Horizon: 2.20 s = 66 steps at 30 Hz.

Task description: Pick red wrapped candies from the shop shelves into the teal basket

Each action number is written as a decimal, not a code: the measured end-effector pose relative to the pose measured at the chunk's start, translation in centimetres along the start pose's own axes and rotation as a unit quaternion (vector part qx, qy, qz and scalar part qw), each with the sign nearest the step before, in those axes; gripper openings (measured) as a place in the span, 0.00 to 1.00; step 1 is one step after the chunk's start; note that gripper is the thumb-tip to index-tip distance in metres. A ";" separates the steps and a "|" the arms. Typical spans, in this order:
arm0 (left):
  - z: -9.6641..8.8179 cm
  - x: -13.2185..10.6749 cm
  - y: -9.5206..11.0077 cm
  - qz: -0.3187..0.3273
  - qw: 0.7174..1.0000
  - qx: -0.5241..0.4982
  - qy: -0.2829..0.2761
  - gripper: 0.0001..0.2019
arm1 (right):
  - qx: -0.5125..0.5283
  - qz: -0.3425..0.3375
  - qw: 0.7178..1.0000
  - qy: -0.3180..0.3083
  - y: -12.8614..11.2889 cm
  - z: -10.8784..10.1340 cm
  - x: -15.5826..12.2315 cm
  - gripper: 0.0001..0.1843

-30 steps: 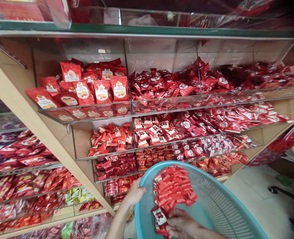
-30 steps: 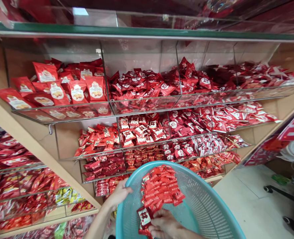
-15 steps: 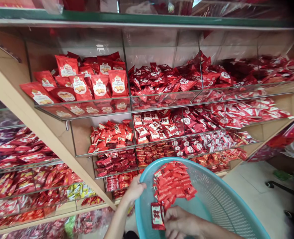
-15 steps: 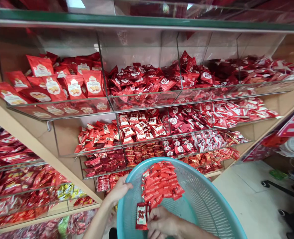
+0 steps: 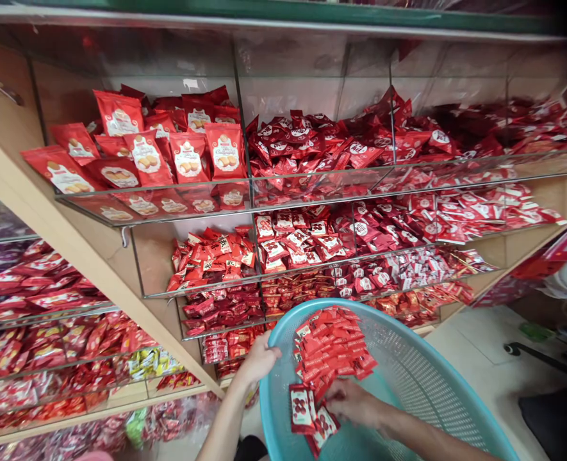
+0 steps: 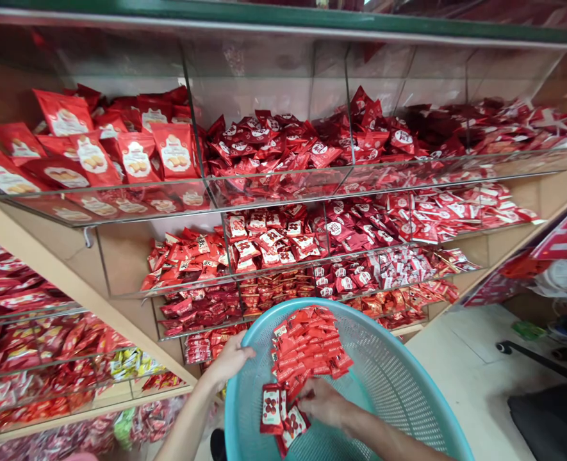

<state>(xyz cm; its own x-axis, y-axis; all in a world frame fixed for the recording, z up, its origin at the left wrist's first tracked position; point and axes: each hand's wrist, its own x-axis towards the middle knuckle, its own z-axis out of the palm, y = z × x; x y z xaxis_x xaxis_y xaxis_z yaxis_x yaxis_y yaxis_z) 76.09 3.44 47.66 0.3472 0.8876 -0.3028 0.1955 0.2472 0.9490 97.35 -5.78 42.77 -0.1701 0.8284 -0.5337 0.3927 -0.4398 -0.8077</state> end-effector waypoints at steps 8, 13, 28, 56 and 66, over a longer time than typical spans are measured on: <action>0.0 0.0 0.3 0.004 1.000 -0.002 -0.002 0.15 | 0.018 -0.001 1.000 -0.026 0.2 -0.1 -0.3 0.09; 0.0 -0.1 0.5 -0.011 1.000 -0.010 -0.005 0.16 | 0.072 0.055 0.988 -0.124 -2.8 -2.2 -2.7 0.12; 0.2 -0.3 0.9 -0.008 1.000 -0.008 0.000 0.17 | 0.322 0.086 0.935 -0.126 -5.9 -0.7 -4.4 0.08; 0.3 -0.2 0.2 -0.008 1.000 -0.014 0.006 0.15 | 0.235 0.157 0.955 -0.086 -7.2 3.8 -4.4 0.14; 0.3 -0.5 1.0 -0.010 1.000 -0.029 -0.002 0.17 | -0.020 -0.326 0.939 0.109 -19.1 -5.1 -4.2 0.16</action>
<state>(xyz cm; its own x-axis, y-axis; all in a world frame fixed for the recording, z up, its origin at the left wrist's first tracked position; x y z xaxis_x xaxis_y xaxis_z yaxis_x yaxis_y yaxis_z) 76.37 3.14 48.77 0.3478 0.8808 -0.3213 0.1492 0.2863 0.9464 95.18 0.88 61.69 -0.1994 0.9702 0.1380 0.3030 0.1949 -0.9328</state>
